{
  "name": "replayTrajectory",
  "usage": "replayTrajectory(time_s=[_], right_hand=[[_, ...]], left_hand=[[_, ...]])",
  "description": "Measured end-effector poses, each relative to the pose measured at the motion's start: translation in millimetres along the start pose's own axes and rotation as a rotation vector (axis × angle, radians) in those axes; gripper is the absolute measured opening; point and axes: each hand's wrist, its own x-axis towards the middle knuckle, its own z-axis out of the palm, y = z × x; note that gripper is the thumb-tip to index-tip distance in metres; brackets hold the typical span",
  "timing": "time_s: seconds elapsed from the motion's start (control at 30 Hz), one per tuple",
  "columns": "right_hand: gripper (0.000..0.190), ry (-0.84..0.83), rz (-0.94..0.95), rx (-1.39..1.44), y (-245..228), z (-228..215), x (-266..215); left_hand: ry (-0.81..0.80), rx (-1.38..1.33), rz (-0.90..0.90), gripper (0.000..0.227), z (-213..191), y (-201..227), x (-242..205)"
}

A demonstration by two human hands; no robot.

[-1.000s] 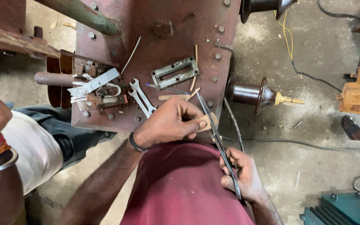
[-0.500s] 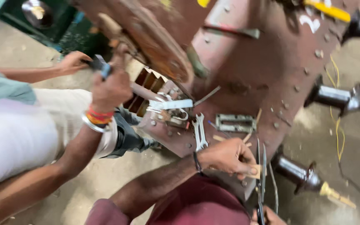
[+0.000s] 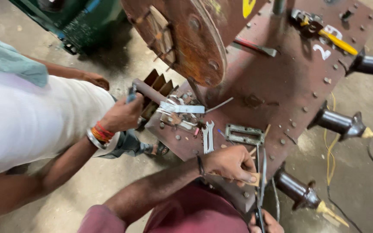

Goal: The person uses shears to cut a small rectangular piece of cardboard into a U-shaped frame. They then place the cut piece into a metal fixture on the workbench and adjust it.

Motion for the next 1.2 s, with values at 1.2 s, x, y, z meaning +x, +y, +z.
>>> replayTrajectory(time_s=[1.2], right_hand=[[0.039, 0.403, 0.269, -0.222, -196, 29, -9]], left_hand=[[0.600, 0.841, 0.276, 0.029, -38, -34, 66]])
